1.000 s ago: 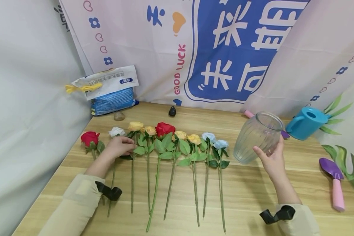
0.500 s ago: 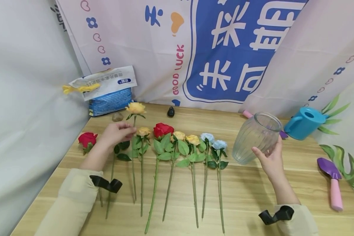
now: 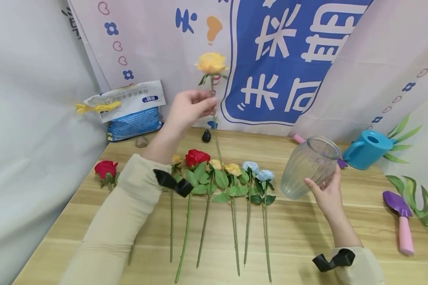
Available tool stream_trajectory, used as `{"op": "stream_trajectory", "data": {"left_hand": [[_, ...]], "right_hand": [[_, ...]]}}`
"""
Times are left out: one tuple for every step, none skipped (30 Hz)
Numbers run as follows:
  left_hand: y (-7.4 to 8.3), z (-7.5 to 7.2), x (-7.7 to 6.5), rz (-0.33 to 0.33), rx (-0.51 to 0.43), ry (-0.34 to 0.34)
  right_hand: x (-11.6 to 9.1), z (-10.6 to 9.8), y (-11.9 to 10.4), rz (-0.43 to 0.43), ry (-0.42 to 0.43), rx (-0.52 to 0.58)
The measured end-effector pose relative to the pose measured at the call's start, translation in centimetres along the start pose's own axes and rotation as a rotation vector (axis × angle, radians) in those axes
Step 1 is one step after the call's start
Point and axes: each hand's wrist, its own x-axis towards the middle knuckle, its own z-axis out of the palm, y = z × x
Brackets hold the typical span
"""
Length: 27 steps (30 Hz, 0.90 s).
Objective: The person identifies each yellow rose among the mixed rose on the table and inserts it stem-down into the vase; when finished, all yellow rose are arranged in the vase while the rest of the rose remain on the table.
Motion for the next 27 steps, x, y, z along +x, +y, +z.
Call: {"op": "stream_trajectory", "data": {"left_hand": [[0.6,0.7,0.4,0.027,-0.036,-0.001],[1.2,1.4,0.8,0.050,-0.065,-0.002],[1.9,2.2,1.1,0.079,-0.094,-0.002],[2.5,2.9,1.4,0.102,-0.122,0.001],[3.3,3.6,1.6,0.126,-0.154,0.003],[4.0,4.4,1.7,0.153,-0.170,0.009],[4.8,5.2,1.7,0.176,-0.186,0.016],[5.6,6.1,1.6,0.205,-0.195,0.022],[6.3,6.9,1.5,0.238,-0.199,0.026],[7.0,7.7,1.4,0.269,-0.207,0.032],[7.5,8.5,1.3,0.305,-0.210,0.034],[8.0,9.3,1.2,0.336,-0.213,0.038],[8.4,10.0,1.1,0.361,-0.223,0.034],[8.7,10.7,1.0,0.394,-0.228,0.028],[8.9,11.4,1.0,0.423,-0.236,0.020],[9.0,12.0,1.0,0.444,-0.246,0.011],[9.0,12.6,1.0,0.460,-0.251,0.001],[8.9,13.1,1.1,0.465,-0.252,-0.009],[8.8,13.6,1.1,0.467,-0.249,-0.021],[8.6,14.1,1.1,0.466,-0.240,-0.031],[8.3,14.5,1.1,0.455,-0.231,-0.041],[8.0,14.9,1.1,0.441,-0.221,-0.051],[7.6,15.2,1.1,0.428,-0.206,-0.060],[7.1,15.6,1.2,0.415,-0.187,-0.070],[6.7,15.9,1.3,0.410,-0.170,-0.076],[6.2,16.2,1.3,0.408,-0.157,-0.084],[5.7,16.5,1.4,0.405,-0.146,-0.091]], "right_hand": [[0.0,0.0,0.1,0.001,-0.002,0.003],[0.0,0.0,0.1,0.002,-0.002,0.006],[0.0,0.0,0.2,0.003,-0.002,0.007],[0.0,-0.1,0.2,0.003,-0.003,0.011],[0.0,-0.1,0.2,0.005,-0.002,0.014],[-0.1,-0.1,0.3,0.008,-0.001,0.015],[-0.1,-0.1,0.3,0.009,0.001,0.017],[-0.1,-0.1,0.3,0.013,0.005,0.015],[-0.2,-0.1,0.3,0.015,0.006,0.013],[-0.2,-0.1,0.3,0.016,0.007,0.012],[-0.2,-0.2,0.3,0.015,0.007,0.009],[-0.3,-0.2,0.3,0.011,0.006,0.011],[-0.3,-0.2,0.2,0.007,0.003,0.009],[-0.3,-0.2,0.2,0.003,0.000,0.007],[-0.3,-0.3,0.2,-0.004,-0.002,0.007],[-0.3,-0.3,0.2,-0.009,-0.004,0.008],[-0.3,-0.3,0.2,-0.015,-0.005,0.007],[-0.2,-0.3,0.2,-0.020,-0.003,0.010],[-0.2,-0.4,0.2,-0.024,-0.002,0.005],[-0.2,-0.4,0.3,-0.027,0.001,0.007],[-0.1,-0.4,0.3,-0.032,0.004,0.007],[-0.1,-0.4,0.3,-0.036,0.006,0.004],[0.0,-0.4,0.4,-0.038,0.009,0.003],[0.0,-0.4,0.4,-0.041,0.009,0.002],[0.1,-0.4,0.4,-0.045,0.008,-0.001],[0.1,-0.4,0.5,-0.048,0.006,-0.004],[0.1,-0.4,0.5,-0.053,0.001,-0.007]]}}
